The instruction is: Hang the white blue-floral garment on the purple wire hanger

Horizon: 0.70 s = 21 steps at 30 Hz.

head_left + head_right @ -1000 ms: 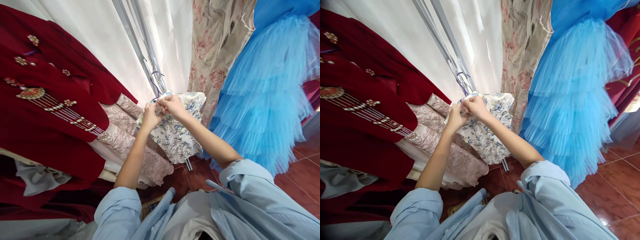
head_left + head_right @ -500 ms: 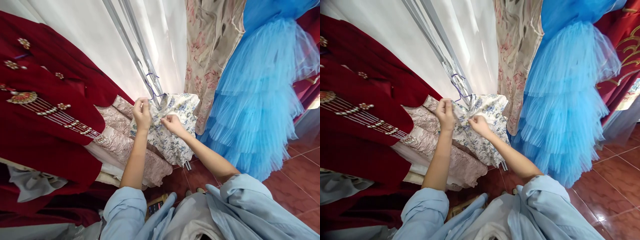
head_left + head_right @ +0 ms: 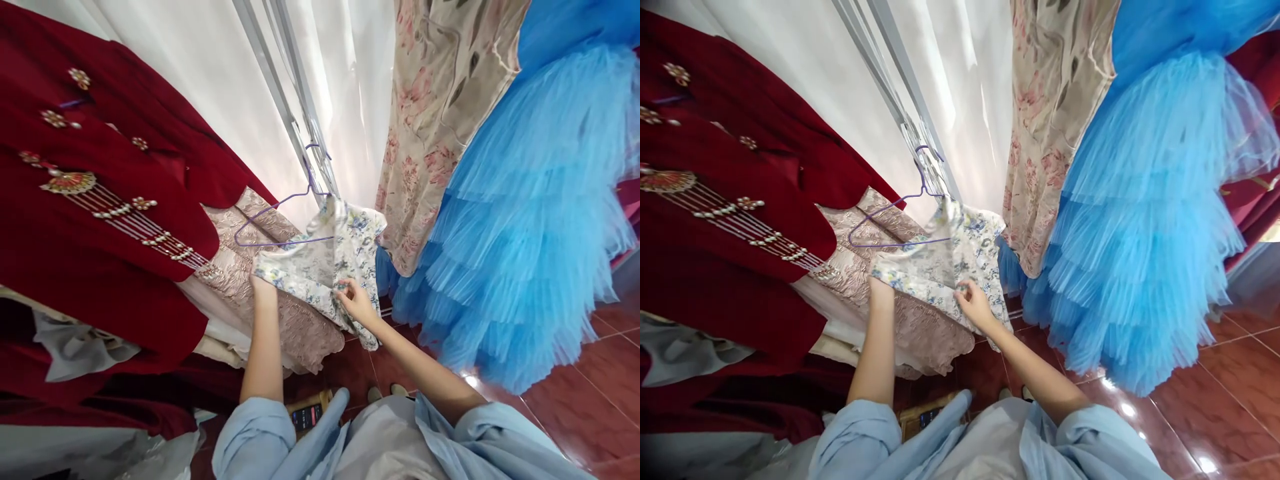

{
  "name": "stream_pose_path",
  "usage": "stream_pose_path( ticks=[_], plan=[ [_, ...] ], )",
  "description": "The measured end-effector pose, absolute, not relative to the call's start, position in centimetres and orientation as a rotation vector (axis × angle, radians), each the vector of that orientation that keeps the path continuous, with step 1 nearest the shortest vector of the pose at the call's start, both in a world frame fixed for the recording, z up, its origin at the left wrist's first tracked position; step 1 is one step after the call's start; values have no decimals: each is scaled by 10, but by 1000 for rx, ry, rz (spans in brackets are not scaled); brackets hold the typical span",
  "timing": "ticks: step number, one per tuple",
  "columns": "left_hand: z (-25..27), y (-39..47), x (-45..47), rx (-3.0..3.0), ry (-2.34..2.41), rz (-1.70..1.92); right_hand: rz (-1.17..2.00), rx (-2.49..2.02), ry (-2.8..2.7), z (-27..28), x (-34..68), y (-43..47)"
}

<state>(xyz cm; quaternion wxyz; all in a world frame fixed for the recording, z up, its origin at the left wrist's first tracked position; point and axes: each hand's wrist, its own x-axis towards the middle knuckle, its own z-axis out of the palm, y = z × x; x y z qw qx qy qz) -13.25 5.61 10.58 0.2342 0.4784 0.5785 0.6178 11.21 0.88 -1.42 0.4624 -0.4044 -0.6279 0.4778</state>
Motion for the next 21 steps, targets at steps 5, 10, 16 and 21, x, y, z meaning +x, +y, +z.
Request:
stream_pose_path(
  ticks=[5,10,16,21],
  plan=[
    [57,37,-36,1109,1424,1802,1089,-739,-1786,11,105,13],
    [57,15,-5,1589,1257,1471,1223,-809,-1895,35,148,14],
    [24,-17,19,1467,1012,867,1089,-696,-1957,94,228,26],
    [14,-39,18,1485,1210,925,889,-757,-1837,133,261,84]
  ],
)
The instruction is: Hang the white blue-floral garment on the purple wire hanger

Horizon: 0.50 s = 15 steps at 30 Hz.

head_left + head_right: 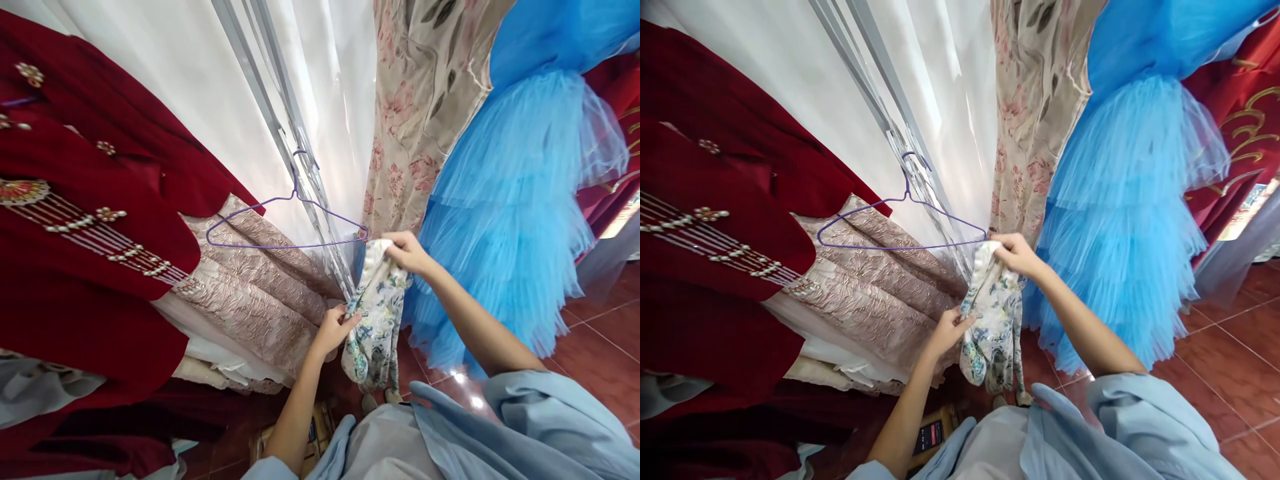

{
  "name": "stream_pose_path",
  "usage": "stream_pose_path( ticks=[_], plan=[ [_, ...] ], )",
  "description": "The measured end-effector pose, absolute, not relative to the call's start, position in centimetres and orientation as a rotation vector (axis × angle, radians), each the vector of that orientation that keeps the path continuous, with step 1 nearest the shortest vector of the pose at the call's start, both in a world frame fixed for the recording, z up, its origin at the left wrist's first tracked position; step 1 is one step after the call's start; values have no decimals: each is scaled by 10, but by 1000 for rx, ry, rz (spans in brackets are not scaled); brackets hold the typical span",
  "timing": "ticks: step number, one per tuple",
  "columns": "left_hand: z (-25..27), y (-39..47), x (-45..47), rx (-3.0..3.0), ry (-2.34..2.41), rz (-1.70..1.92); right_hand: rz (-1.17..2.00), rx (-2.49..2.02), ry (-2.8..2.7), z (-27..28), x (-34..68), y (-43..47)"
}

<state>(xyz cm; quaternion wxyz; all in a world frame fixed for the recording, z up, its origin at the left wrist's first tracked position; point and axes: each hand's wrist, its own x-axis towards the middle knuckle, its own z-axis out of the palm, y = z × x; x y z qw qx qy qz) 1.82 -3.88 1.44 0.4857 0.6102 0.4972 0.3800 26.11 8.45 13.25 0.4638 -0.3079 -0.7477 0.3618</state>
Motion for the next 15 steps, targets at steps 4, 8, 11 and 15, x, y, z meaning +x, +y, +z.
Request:
stream_pose_path(
  ticks=[4,8,11,15],
  plan=[
    [28,-57,-23,1207,1222,1138,713,-769,-1550,149,258,156],
    [53,-81,-68,1061,1258,1257,912,-751,-1574,153,221,195],
    [87,-89,-101,1223,1452,1219,1246,-863,-1661,151,195,193],
    [143,-81,-148,1582,1738,1108,1515,-910,-1630,153,198,179]
  ],
)
